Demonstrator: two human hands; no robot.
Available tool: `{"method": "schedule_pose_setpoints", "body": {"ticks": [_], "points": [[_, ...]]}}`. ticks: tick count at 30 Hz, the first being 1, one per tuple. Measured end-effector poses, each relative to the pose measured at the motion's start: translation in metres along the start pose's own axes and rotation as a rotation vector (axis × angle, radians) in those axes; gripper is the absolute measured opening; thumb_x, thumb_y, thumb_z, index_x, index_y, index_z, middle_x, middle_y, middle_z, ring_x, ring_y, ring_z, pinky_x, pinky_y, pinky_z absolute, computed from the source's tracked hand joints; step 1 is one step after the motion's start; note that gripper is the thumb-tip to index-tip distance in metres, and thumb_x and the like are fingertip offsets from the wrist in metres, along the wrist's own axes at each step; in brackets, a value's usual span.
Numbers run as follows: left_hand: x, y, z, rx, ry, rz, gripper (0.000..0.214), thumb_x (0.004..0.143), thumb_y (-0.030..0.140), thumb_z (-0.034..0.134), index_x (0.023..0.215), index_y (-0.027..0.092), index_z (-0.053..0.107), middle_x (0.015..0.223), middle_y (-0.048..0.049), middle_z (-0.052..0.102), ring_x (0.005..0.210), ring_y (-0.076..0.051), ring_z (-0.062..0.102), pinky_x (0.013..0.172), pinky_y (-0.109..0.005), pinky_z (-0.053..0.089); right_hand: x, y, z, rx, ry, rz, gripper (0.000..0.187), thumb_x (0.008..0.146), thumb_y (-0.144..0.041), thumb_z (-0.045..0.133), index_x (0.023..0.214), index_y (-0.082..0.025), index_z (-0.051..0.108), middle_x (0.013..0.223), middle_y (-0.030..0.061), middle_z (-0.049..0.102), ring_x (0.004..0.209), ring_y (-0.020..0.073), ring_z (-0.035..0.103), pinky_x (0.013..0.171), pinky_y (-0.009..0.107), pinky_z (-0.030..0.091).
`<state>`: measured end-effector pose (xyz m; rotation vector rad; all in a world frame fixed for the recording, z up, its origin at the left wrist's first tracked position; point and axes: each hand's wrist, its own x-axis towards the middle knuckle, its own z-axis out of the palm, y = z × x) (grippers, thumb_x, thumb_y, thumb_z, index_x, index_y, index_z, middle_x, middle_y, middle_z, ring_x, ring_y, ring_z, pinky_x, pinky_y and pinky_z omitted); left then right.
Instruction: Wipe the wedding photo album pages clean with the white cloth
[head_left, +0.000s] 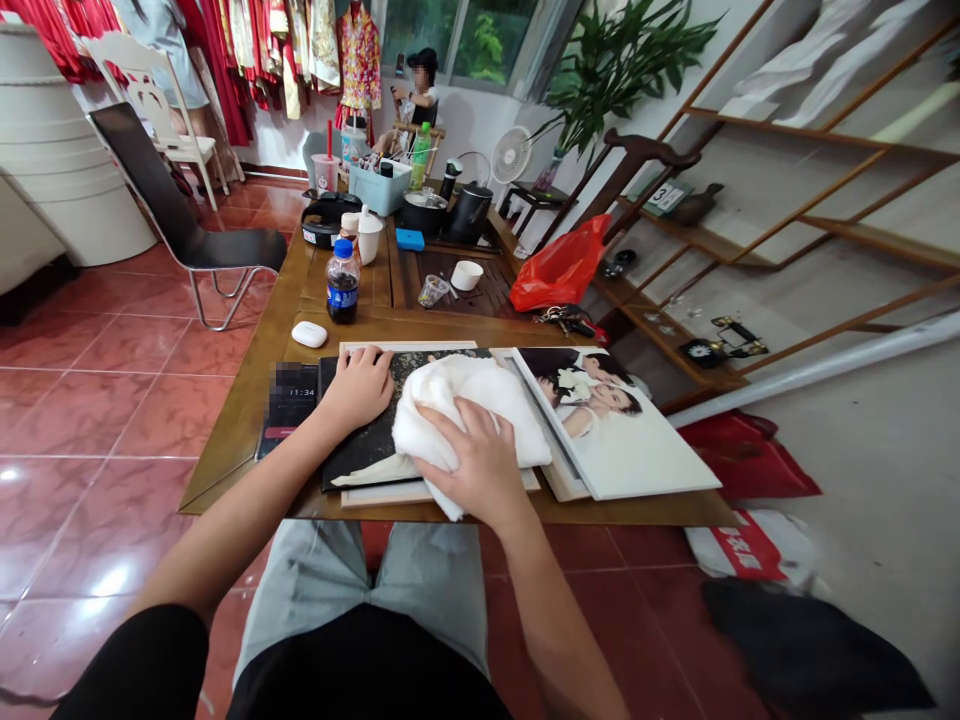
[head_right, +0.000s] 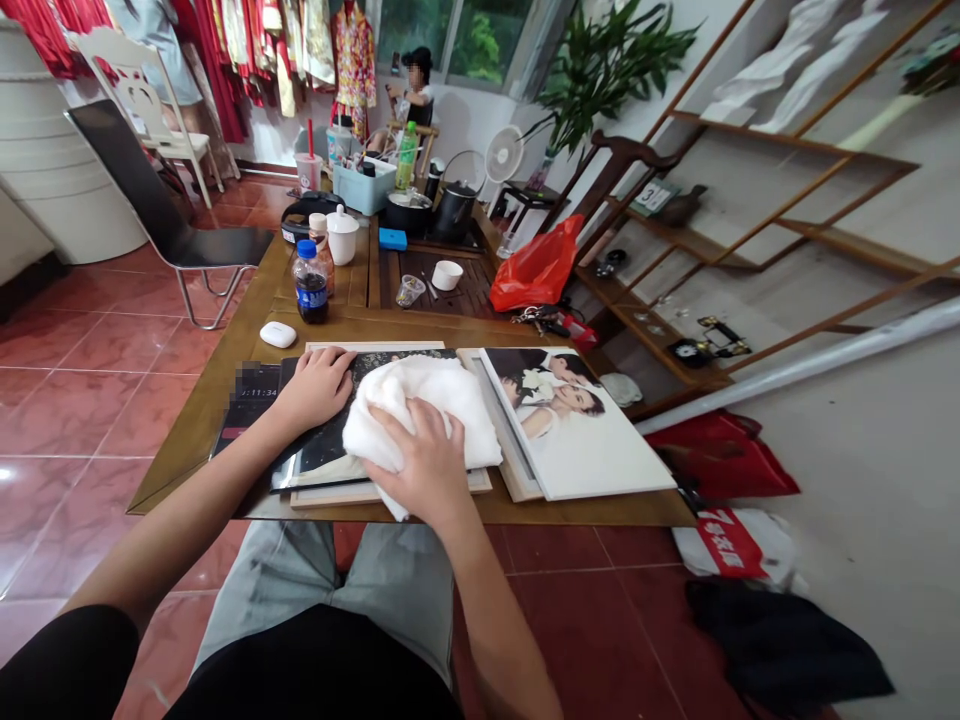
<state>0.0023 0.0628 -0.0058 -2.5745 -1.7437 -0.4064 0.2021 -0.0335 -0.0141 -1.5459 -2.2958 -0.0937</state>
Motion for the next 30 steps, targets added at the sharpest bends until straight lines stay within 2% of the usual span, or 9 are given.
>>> {"method": "schedule_pose_setpoints", "body": {"ticks": [5,8,13,22,27,30], "points": [[-0.001,0.001,0.001,0.019,-0.003,0.005,0.046,0.104,0.024,0.035,0.144,0.011,0.055,0.138,-0.0169,0.062,0.129,-0.031,0.055,0.118,-0.052,0.035,0.005,0.033,-0.002,-0.036,0.017,0.107,0.054,0.094,-0.051,0.058,0.144,-0.032,0.059,0.135,0.0125,0.060,0.125,0.0344,0.053,0.101,0.051,0.039],[-0.001,0.000,0.002,0.032,0.004,0.010,0.046,0.103,0.023,0.036,0.142,0.011,0.056,0.137,-0.0173,0.062,0.128,-0.031,0.055,0.118,-0.052,0.035,0.007,0.041,-0.002,-0.068,0.029,0.143,0.054,0.095,-0.052,0.056,0.145,-0.032,0.058,0.133,0.0119,0.061,0.123,0.0344,0.054,0.100,0.050,0.040],[-0.001,0.001,0.003,0.036,0.012,0.006,0.045,0.103,0.023,0.035,0.142,0.013,0.056,0.136,-0.0164,0.062,0.127,-0.031,0.056,0.117,-0.052,0.036,0.012,0.033,0.001,-0.090,0.040,0.142,0.054,0.095,-0.055,0.054,0.144,-0.032,0.059,0.133,0.0130,0.060,0.120,0.0355,0.052,0.098,0.052,0.040],[-0.002,0.000,0.001,0.031,-0.001,0.013,0.043,0.104,0.024,0.039,0.142,0.014,0.055,0.136,-0.0162,0.062,0.127,-0.031,0.057,0.115,-0.051,0.037,0.041,0.009,0.008,0.000,-0.059,-0.031,0.059,0.094,-0.056,0.058,0.148,-0.033,0.055,0.142,0.0146,0.055,0.131,0.0347,0.046,0.107,0.053,0.033],[-0.002,-0.001,0.000,0.045,-0.018,0.021,0.042,0.105,0.026,0.039,0.140,0.013,0.057,0.135,-0.0163,0.063,0.125,-0.032,0.057,0.114,-0.050,0.038,0.053,0.020,0.008,0.058,-0.106,-0.082,0.061,0.093,-0.056,0.061,0.150,-0.034,0.053,0.142,0.0134,0.056,0.133,0.0338,0.046,0.109,0.052,0.032],[-0.002,0.000,0.001,0.043,-0.004,0.015,0.042,0.104,0.024,0.037,0.140,0.014,0.057,0.136,-0.0165,0.062,0.127,-0.032,0.056,0.115,-0.051,0.038,0.060,0.034,0.008,0.057,-0.115,-0.044,0.061,0.094,-0.058,0.059,0.150,-0.035,0.053,0.144,0.0131,0.055,0.134,0.0342,0.047,0.109,0.053,0.034]]}}
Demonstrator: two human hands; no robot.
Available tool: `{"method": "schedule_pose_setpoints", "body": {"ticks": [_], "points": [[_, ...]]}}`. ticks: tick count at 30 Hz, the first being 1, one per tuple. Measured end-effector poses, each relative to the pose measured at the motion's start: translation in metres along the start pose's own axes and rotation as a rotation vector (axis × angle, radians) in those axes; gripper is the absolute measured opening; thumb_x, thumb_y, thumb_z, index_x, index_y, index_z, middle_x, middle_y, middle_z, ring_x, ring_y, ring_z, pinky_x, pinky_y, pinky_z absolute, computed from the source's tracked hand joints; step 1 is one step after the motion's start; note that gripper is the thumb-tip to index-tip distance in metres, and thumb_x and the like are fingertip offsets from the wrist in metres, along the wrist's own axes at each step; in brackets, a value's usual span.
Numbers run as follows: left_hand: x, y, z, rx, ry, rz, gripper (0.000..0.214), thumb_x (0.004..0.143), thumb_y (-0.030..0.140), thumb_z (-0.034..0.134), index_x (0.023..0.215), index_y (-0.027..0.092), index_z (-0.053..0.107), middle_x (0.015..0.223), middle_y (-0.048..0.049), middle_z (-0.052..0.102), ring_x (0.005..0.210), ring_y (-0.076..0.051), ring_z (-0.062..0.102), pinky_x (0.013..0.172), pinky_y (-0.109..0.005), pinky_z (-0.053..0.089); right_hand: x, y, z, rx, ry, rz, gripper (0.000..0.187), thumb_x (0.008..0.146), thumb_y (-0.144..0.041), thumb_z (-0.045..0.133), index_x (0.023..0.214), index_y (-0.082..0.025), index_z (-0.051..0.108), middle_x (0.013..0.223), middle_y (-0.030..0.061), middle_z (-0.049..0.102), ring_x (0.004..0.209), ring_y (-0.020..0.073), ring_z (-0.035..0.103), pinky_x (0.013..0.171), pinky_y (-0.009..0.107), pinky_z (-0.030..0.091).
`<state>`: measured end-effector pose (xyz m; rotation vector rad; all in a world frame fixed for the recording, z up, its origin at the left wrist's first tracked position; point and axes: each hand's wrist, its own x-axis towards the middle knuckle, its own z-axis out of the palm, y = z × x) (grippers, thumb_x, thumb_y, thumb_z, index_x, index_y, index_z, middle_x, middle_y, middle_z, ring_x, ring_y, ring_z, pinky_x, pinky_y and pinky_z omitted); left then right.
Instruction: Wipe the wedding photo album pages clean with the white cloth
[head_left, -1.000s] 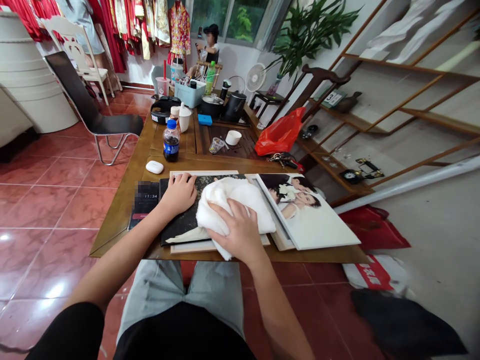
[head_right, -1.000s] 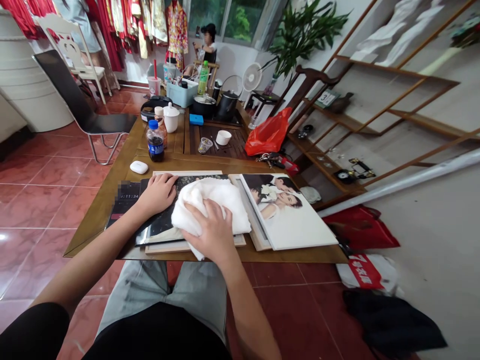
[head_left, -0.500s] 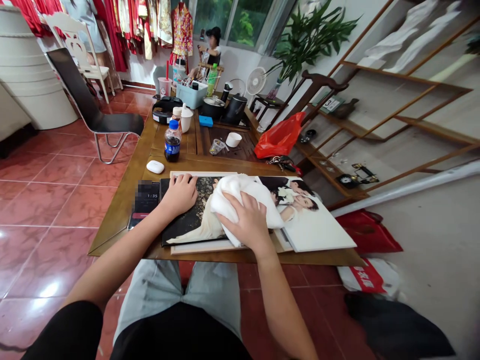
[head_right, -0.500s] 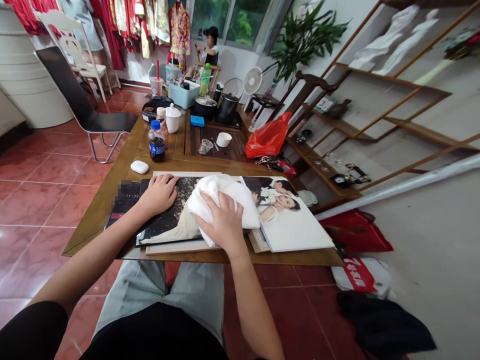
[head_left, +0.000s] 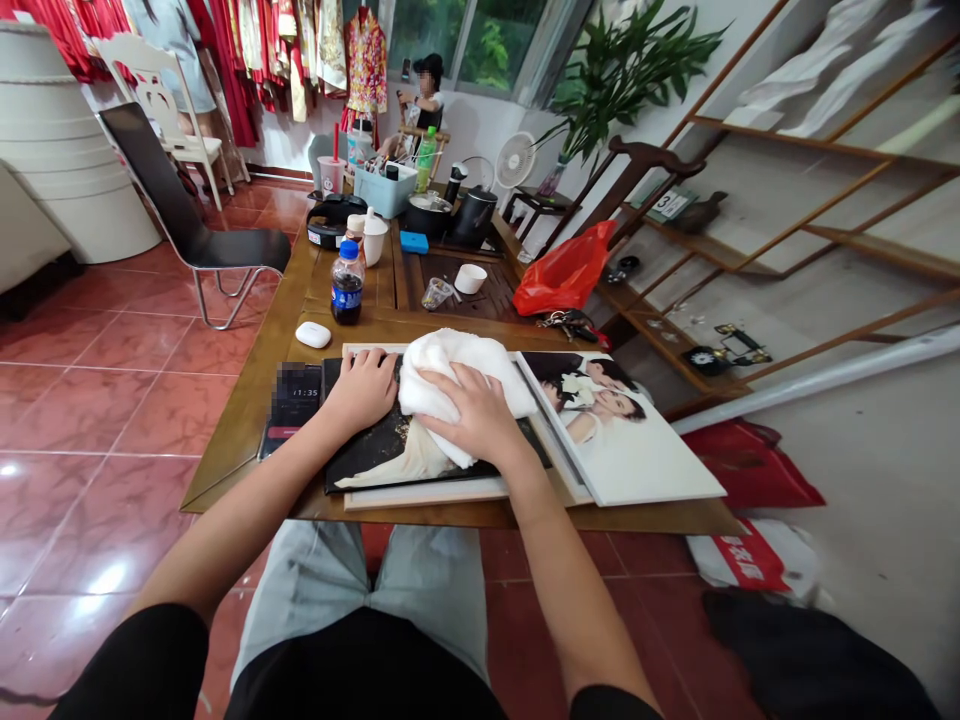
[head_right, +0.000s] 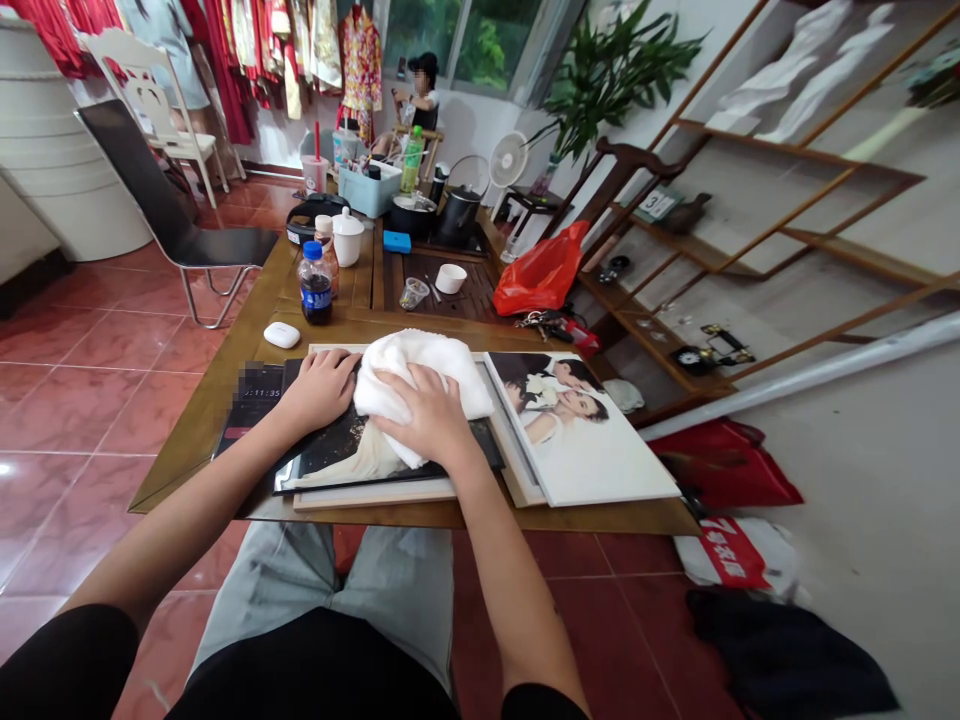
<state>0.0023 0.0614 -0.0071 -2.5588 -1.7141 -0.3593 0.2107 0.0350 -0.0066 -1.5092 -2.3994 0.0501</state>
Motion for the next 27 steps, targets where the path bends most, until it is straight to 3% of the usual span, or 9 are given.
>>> {"method": "schedule_pose_setpoints", "body": {"ticks": [7,10,13,17,20,24,27], "points": [[0.000,0.002,-0.001,0.006,-0.002,-0.011,0.045,0.104,0.023,0.035,0.143,0.011,0.055,0.138,-0.0173,0.061,0.128,-0.032,0.056,0.117,-0.053,0.036,0.011,0.016,0.002,-0.057,0.109,0.368,0.061,0.096,-0.064,0.051,0.150,-0.035,0.052,0.142,0.0143,0.057,0.130,0.0398,0.051,0.102,0.063,0.040],[0.000,0.003,-0.002,0.004,-0.006,-0.012,0.046,0.104,0.023,0.035,0.144,0.011,0.055,0.139,-0.0177,0.061,0.129,-0.032,0.055,0.118,-0.053,0.035,0.011,0.016,0.004,-0.086,0.133,0.394,0.062,0.095,-0.065,0.051,0.148,-0.034,0.052,0.140,0.0152,0.058,0.128,0.0409,0.052,0.101,0.064,0.041],[0.000,0.003,-0.003,0.008,-0.010,-0.017,0.046,0.104,0.023,0.035,0.143,0.010,0.055,0.139,-0.0184,0.060,0.129,-0.032,0.054,0.117,-0.054,0.035,0.010,0.016,0.007,-0.047,0.169,0.315,0.064,0.095,-0.061,0.051,0.150,-0.029,0.047,0.145,0.0179,0.053,0.129,0.0418,0.051,0.103,0.065,0.041],[-0.001,0.005,-0.006,0.017,-0.010,-0.020,0.044,0.104,0.022,0.035,0.141,0.012,0.056,0.139,-0.0180,0.061,0.128,-0.033,0.055,0.114,-0.053,0.038,0.011,0.017,0.008,0.175,0.221,-0.003,0.068,0.090,-0.053,0.057,0.147,-0.020,0.042,0.148,0.0203,0.047,0.141,0.0366,0.043,0.114,0.055,0.037],[-0.002,0.005,-0.009,0.020,-0.027,-0.019,0.042,0.103,0.022,0.038,0.140,0.012,0.057,0.139,-0.0173,0.061,0.128,-0.033,0.055,0.114,-0.052,0.038,0.008,0.016,0.005,0.248,0.247,-0.168,0.063,0.085,-0.052,0.061,0.139,-0.022,0.047,0.145,0.0177,0.049,0.140,0.0347,0.044,0.117,0.052,0.034],[-0.002,0.006,-0.011,0.017,-0.037,-0.019,0.042,0.104,0.023,0.039,0.140,0.013,0.056,0.139,-0.0167,0.061,0.129,-0.033,0.054,0.114,-0.051,0.038,-0.001,0.017,-0.003,0.260,0.312,-0.181,0.051,0.084,-0.047,0.062,0.130,-0.026,0.057,0.141,0.0136,0.054,0.136,0.0352,0.050,0.115,0.054,0.034],[-0.002,0.006,-0.010,0.019,-0.037,-0.015,0.042,0.104,0.023,0.039,0.140,0.012,0.056,0.138,-0.0170,0.061,0.128,-0.033,0.054,0.113,-0.051,0.038,-0.006,0.016,-0.007,0.268,0.243,-0.143,0.041,0.087,-0.040,0.061,0.126,-0.028,0.064,0.141,0.0109,0.056,0.134,0.0334,0.053,0.112,0.052,0.039]]}}
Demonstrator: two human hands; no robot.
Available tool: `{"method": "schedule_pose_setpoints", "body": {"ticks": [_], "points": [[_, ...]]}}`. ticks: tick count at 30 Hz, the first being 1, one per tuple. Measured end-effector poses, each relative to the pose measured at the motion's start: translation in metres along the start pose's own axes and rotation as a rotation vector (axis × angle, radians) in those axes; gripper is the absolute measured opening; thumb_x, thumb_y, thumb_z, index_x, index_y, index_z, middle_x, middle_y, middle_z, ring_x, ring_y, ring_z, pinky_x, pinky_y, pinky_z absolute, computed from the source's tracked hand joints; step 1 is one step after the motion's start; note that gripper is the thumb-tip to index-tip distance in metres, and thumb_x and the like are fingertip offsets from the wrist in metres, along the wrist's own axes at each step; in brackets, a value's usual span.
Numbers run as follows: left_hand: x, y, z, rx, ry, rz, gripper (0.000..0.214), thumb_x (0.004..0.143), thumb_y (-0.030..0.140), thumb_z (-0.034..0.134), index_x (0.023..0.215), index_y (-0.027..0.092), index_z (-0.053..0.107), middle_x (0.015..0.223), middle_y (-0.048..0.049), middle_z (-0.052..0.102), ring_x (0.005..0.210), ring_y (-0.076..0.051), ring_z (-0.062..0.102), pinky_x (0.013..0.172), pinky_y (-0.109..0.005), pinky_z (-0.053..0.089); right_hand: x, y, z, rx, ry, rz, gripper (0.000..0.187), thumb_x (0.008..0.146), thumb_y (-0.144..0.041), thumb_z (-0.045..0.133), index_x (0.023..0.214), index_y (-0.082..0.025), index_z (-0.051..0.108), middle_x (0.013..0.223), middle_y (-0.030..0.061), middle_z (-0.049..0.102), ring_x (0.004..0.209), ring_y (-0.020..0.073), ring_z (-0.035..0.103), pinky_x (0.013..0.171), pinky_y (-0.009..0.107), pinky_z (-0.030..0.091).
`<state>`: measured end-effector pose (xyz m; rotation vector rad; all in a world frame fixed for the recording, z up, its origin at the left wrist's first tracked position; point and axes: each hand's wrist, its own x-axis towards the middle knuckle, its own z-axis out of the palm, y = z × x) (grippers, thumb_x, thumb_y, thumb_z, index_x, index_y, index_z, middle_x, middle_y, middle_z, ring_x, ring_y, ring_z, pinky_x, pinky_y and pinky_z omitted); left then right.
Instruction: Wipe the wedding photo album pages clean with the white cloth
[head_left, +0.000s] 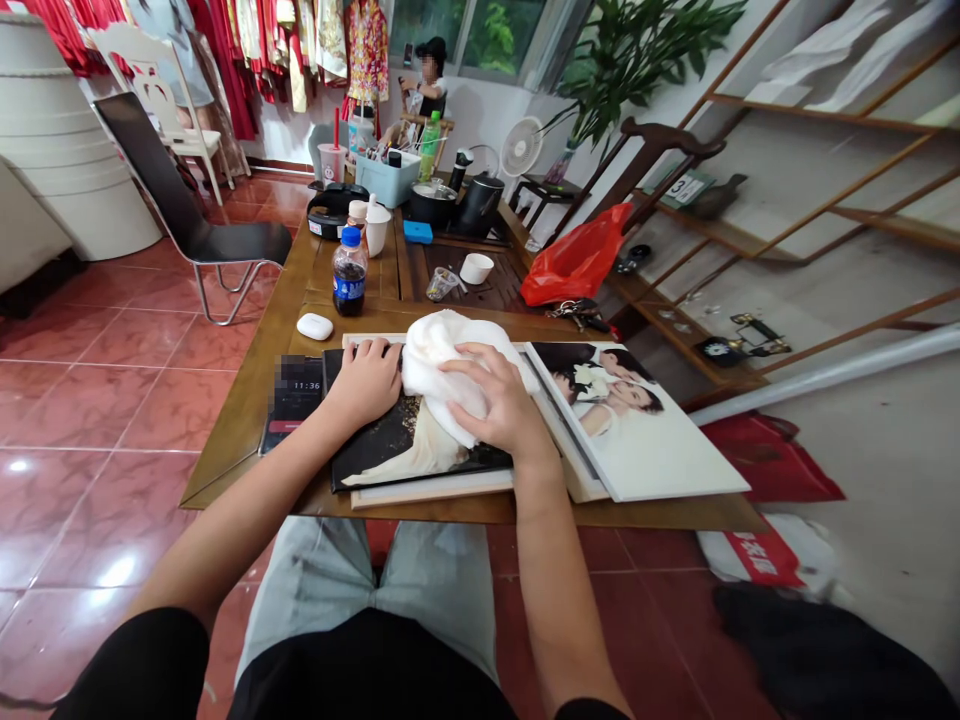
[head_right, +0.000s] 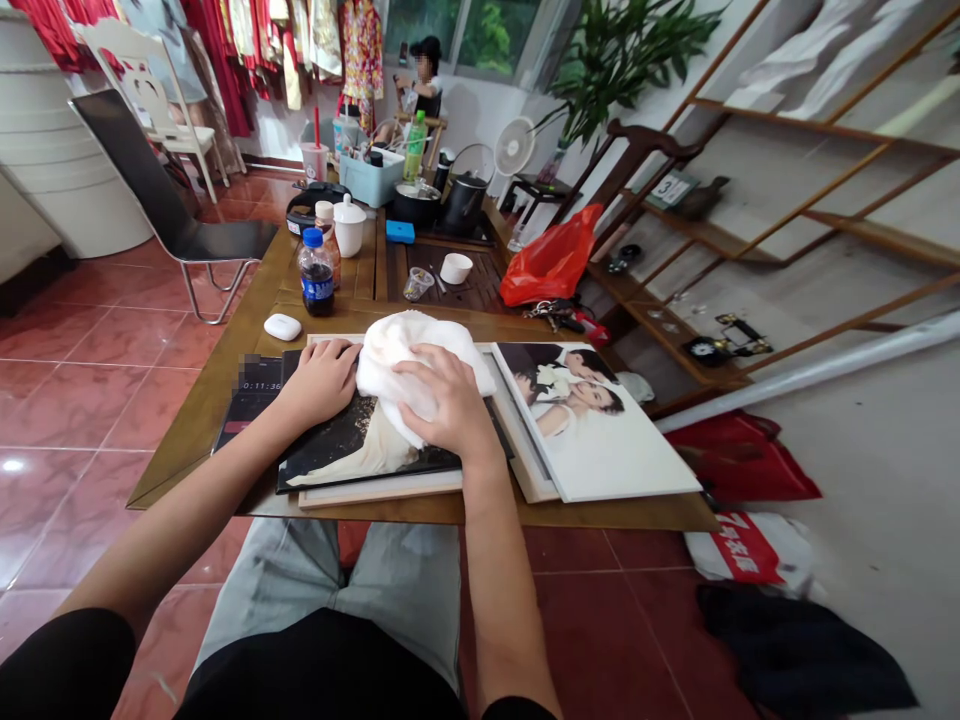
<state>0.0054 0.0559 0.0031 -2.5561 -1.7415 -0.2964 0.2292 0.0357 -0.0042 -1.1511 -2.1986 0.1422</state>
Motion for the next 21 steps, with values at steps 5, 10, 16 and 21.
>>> {"method": "schedule_pose_setpoints", "body": {"ticks": [5,10,16,21], "points": [[0.0007,-0.0014,0.0027,-0.021,0.029,-0.003,0.041,0.105,0.023,0.037,0.140,0.013,0.056,0.137,-0.0171,0.061,0.127,-0.031,0.056,0.115,-0.051,0.038,-0.0004,-0.0029,0.0009,-0.130,-0.013,0.172,0.042,0.091,-0.042,0.060,0.132,-0.030,0.065,0.143,0.0104,0.057,0.134,0.0331,0.056,0.108,0.053,0.046],[0.0016,-0.0024,0.0050,-0.014,0.030,-0.010,0.043,0.104,0.023,0.037,0.142,0.013,0.055,0.138,-0.0160,0.061,0.128,-0.030,0.056,0.117,-0.051,0.036,-0.0031,0.0021,0.0035,-0.292,0.062,0.327,0.046,0.093,-0.046,0.058,0.135,-0.027,0.064,0.143,0.0145,0.058,0.131,0.0384,0.057,0.103,0.059,0.050],[0.0008,-0.0023,0.0053,0.006,0.049,0.006,0.041,0.103,0.022,0.036,0.136,0.012,0.059,0.136,-0.0165,0.062,0.125,-0.031,0.057,0.115,-0.052,0.038,-0.0036,0.0027,0.0069,-0.098,-0.049,0.138,0.061,0.094,-0.052,0.059,0.149,-0.024,0.056,0.160,0.0153,0.044,0.148,0.0340,0.043,0.122,0.054,0.035],[0.0004,-0.0019,0.0038,0.010,0.036,0.005,0.037,0.103,0.022,0.037,0.128,0.011,0.063,0.135,-0.0159,0.063,0.126,-0.031,0.057,0.117,-0.051,0.037,-0.0008,-0.0031,0.0065,-0.013,-0.095,0.094,0.062,0.095,-0.050,0.059,0.152,-0.027,0.052,0.165,0.0111,0.039,0.152,0.0299,0.038,0.124,0.050,0.033]]}}
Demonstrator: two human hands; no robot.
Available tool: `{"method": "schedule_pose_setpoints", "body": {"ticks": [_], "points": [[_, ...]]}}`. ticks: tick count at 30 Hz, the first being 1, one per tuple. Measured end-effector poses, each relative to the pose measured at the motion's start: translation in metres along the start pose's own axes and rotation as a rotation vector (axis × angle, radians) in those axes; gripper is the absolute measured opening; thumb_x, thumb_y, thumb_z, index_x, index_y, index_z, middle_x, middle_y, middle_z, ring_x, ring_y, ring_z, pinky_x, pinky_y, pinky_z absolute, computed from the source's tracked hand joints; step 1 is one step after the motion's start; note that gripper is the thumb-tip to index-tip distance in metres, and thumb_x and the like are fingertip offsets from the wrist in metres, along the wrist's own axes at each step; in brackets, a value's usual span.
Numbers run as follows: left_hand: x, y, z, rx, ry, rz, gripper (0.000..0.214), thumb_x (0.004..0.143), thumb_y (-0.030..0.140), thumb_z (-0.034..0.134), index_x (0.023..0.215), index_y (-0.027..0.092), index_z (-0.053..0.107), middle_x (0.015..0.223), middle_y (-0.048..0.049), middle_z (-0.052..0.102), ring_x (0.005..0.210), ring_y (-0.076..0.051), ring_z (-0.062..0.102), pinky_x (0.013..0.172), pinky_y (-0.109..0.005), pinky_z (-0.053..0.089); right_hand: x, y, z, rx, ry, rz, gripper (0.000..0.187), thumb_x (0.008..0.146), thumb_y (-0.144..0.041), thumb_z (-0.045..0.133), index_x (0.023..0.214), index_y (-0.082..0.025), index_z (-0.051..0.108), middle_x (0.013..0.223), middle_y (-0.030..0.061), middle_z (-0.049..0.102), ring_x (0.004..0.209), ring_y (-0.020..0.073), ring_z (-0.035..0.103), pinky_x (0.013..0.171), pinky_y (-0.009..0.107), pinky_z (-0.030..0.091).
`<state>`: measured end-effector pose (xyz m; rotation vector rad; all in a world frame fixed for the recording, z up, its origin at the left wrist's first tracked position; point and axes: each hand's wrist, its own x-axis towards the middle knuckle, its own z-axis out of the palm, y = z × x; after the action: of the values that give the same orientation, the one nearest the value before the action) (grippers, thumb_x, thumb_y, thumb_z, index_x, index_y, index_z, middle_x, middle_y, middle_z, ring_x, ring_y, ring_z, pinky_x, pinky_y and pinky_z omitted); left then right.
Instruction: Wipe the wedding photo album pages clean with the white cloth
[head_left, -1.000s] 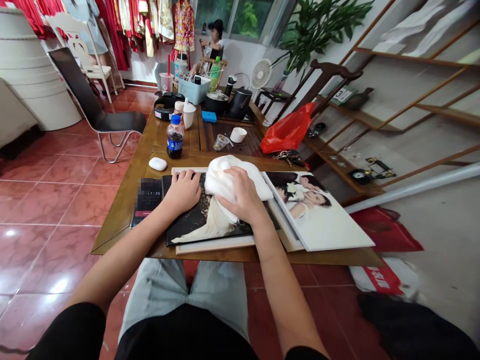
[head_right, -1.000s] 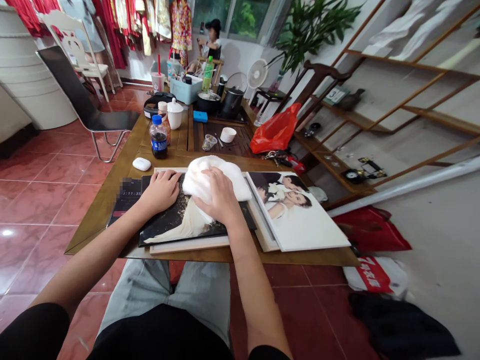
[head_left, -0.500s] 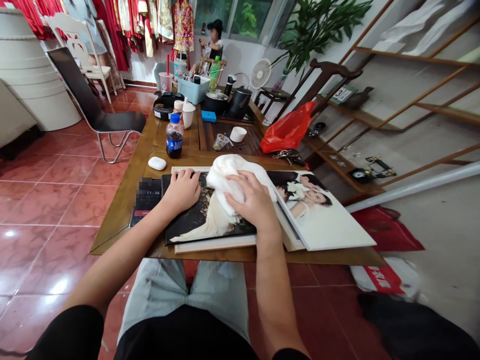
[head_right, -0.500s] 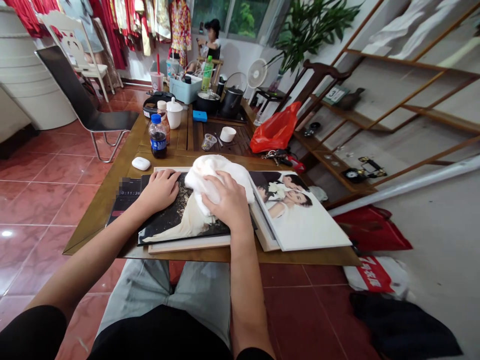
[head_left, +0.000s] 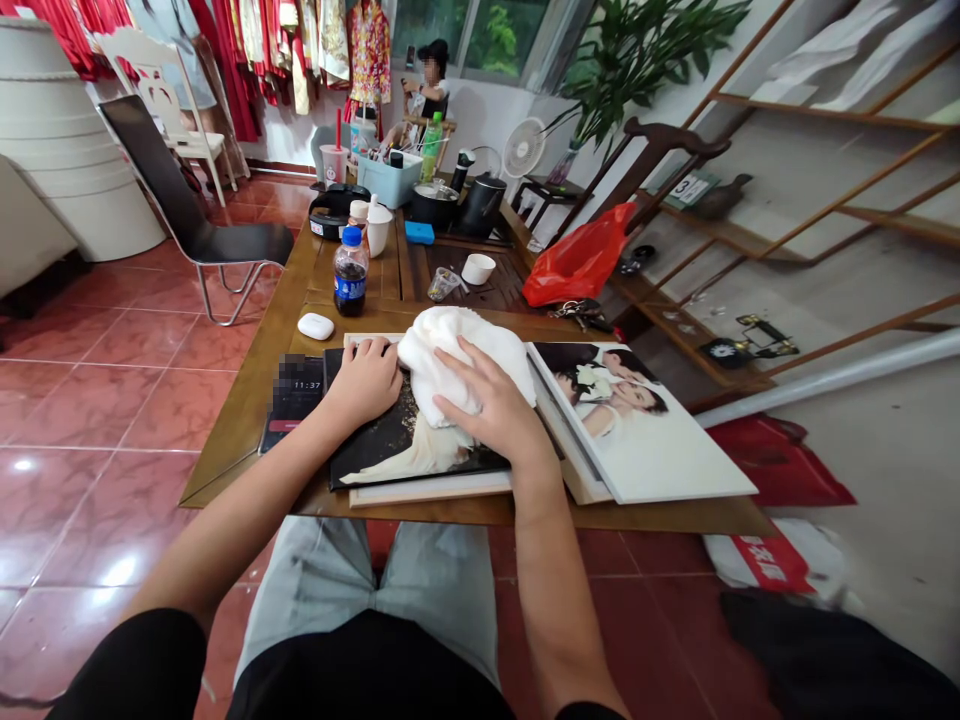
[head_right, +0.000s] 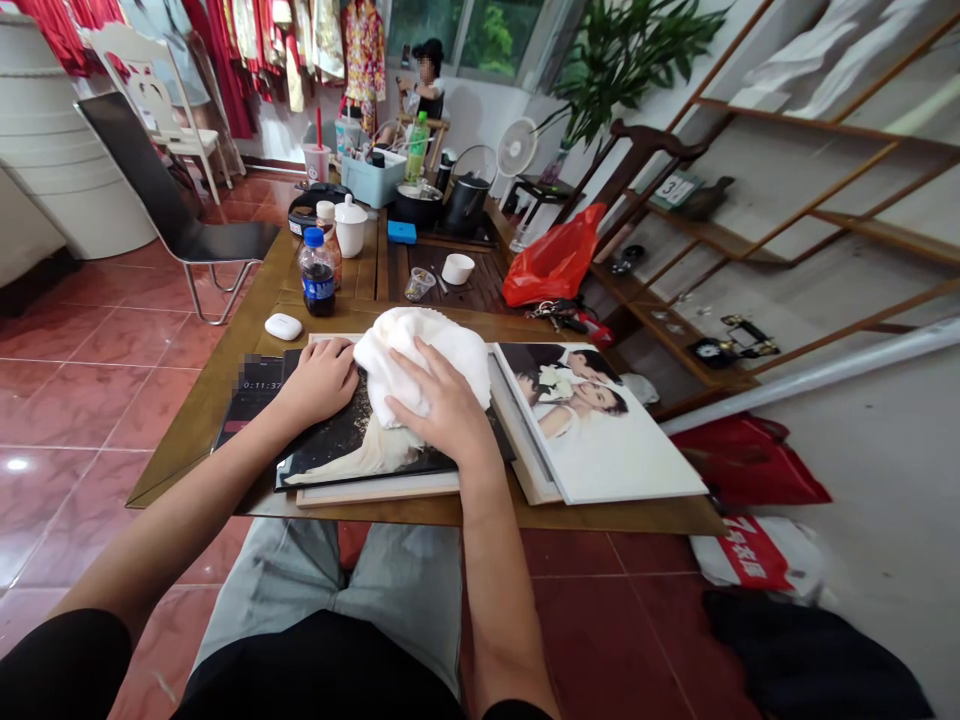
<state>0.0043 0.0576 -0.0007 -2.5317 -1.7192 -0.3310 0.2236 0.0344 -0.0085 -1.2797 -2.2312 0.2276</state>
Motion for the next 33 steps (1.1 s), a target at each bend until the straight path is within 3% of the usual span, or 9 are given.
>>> {"method": "schedule_pose_setpoints", "body": {"ticks": [4,8,11,16,25,29,33], "points": [[0.001,0.000,0.001,-0.009,0.003,-0.006,0.042,0.104,0.023,0.036,0.137,0.012,0.058,0.136,-0.0158,0.062,0.126,-0.031,0.056,0.117,-0.052,0.037,-0.002,0.000,-0.004,-0.108,0.080,0.115,0.051,0.095,-0.045,0.057,0.143,-0.028,0.061,0.157,0.0110,0.051,0.141,0.0335,0.053,0.115,0.054,0.045],[0.002,-0.001,0.002,-0.030,0.005,-0.007,0.045,0.103,0.023,0.036,0.142,0.012,0.055,0.138,-0.0173,0.061,0.128,-0.031,0.055,0.117,-0.053,0.036,-0.005,0.004,-0.004,-0.175,0.151,0.189,0.049,0.095,-0.044,0.057,0.140,-0.026,0.063,0.153,0.0140,0.054,0.139,0.0371,0.053,0.109,0.059,0.047],[0.001,-0.002,0.003,-0.036,0.016,-0.010,0.044,0.103,0.023,0.036,0.141,0.013,0.056,0.138,-0.0166,0.061,0.127,-0.031,0.056,0.116,-0.052,0.037,-0.007,0.003,-0.004,-0.153,0.157,0.137,0.048,0.093,-0.045,0.059,0.137,-0.025,0.066,0.150,0.0147,0.055,0.136,0.0371,0.055,0.110,0.059,0.046],[0.001,-0.003,0.004,-0.041,0.009,0.001,0.043,0.102,0.023,0.040,0.141,0.017,0.056,0.137,-0.0148,0.062,0.127,-0.031,0.056,0.115,-0.050,0.037,-0.009,-0.007,-0.005,-0.073,0.083,-0.045,0.046,0.090,-0.049,0.067,0.133,-0.032,0.069,0.140,0.0094,0.060,0.125,0.0321,0.060,0.109,0.052,0.046],[0.001,-0.002,0.004,-0.024,0.008,-0.018,0.045,0.104,0.024,0.035,0.143,0.013,0.055,0.141,-0.0158,0.060,0.128,-0.030,0.056,0.117,-0.049,0.036,-0.015,0.004,-0.001,-0.302,0.246,0.146,0.035,0.086,-0.041,0.065,0.118,-0.027,0.070,0.124,0.0104,0.061,0.113,0.0347,0.061,0.090,0.050,0.049],[0.001,-0.001,0.004,-0.023,0.013,-0.018,0.045,0.104,0.023,0.035,0.143,0.013,0.055,0.139,-0.0154,0.061,0.128,-0.030,0.056,0.117,-0.049,0.036,-0.016,0.004,-0.004,-0.289,0.251,0.078,0.030,0.085,-0.039,0.065,0.111,-0.028,0.070,0.117,0.0097,0.061,0.107,0.0331,0.061,0.089,0.048,0.048],[0.000,-0.001,0.004,-0.021,0.008,-0.022,0.045,0.104,0.023,0.035,0.143,0.012,0.054,0.140,-0.0156,0.061,0.129,-0.030,0.056,0.117,-0.049,0.036,-0.016,-0.008,-0.008,-0.122,0.176,-0.077,0.023,0.085,-0.040,0.068,0.104,-0.028,0.071,0.110,0.0067,0.061,0.100,0.0277,0.063,0.092,0.045,0.048]]}}
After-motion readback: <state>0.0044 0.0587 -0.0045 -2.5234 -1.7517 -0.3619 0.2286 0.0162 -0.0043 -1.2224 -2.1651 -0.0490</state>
